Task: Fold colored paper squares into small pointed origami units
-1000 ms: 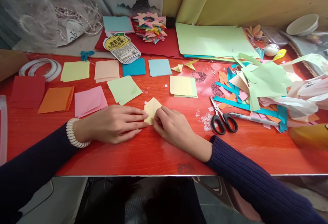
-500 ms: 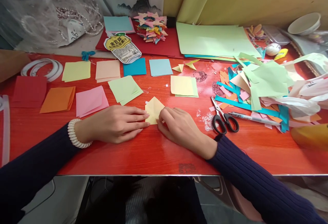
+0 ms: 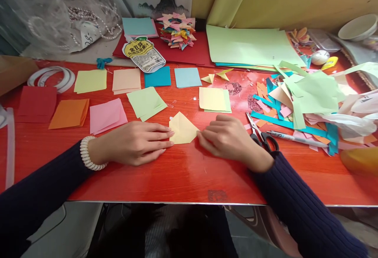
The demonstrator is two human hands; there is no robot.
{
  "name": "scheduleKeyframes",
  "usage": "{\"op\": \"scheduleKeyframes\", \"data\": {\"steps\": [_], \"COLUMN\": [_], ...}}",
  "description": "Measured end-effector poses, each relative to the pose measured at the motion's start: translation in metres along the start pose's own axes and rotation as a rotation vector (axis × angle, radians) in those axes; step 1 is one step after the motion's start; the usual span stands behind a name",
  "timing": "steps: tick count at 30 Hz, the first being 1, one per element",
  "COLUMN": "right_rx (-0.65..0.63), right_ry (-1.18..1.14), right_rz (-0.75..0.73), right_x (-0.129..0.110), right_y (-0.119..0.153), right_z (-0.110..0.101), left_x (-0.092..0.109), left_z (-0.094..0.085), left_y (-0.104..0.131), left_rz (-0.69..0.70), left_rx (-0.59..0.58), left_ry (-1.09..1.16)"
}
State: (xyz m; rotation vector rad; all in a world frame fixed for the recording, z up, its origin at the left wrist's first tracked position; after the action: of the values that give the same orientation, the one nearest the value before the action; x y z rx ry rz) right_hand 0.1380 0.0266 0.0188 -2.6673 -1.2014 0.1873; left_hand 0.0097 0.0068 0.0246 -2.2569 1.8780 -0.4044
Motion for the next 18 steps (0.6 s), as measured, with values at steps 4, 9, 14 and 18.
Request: {"op": "scheduleKeyframes", "data": {"steps": [4,9,14,18], "right_rx": [-0.002,-0.065,-0.058,-0.051], "right_ry": [-0.062,-0.237,-0.298,-0.333], "right_rz": [0.073,-0.088,-0.201,-0.199], "right_x": [0.021,0.002,-0.018,-0.023], "right_y": [0.001,-0.001,-0.002,-0.004], "right_z": [0.000,0.007,0.007,0.006], "left_x": [-0.004,-0.010,-0.011,-0.008], "left_z": [0.000,0.001,0.003,0.006], "left_y": [0.001,0.003,0.004,0.002], "left_rz": [-0.003,-0.019,-0.008,-0.004], "left_rx": [0.035,0.051,0.038,-0.001], "left_ry": [0.108,0.081,-0.005,-0.039]}}
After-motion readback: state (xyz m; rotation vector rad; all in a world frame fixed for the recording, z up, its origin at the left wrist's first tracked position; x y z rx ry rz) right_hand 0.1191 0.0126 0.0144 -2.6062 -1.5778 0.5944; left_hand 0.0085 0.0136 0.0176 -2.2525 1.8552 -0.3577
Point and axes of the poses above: each hand's wrist, its own y-axis away from the middle knuckle, its own z-axis out of the palm, x = y × z, the point moved 8 cm from there along -y, towards the middle knuckle, and after that the axes turned 5 degrees about z, right-handed, at the moved point
